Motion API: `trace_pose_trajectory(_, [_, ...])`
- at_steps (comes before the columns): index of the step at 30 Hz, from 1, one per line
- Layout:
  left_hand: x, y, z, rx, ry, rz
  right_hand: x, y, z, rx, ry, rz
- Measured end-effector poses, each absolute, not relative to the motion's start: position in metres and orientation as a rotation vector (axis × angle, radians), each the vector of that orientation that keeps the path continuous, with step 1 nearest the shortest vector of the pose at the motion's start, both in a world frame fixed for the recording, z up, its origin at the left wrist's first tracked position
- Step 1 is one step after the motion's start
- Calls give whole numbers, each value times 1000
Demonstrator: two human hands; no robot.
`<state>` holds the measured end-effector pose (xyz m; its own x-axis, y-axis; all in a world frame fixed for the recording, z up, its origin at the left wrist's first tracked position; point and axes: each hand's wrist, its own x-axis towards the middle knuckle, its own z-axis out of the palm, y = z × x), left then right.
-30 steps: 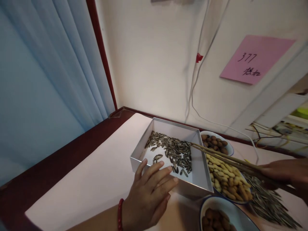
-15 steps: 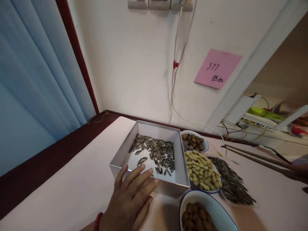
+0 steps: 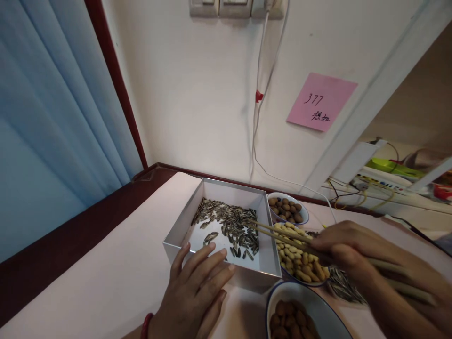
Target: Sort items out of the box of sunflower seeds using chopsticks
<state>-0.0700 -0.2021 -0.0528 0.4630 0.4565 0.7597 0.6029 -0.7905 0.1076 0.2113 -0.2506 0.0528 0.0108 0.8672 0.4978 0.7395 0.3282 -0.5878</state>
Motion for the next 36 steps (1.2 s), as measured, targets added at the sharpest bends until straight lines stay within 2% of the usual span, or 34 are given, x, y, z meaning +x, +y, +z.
trace_pose_trajectory(3, [-70, -202, -54, -2533, -926, -1233, 195, -239, 48, -1446, -1905, 453])
trace_pose_trajectory(6, [-71, -202, -52, -2533, -917, -1206, 191, -231, 42, -1458, -1926, 551])
trace_pose_trajectory(36, [-74, -202, -62, -2552, -952, -1178, 181, -220, 37, -1480, -1874, 635])
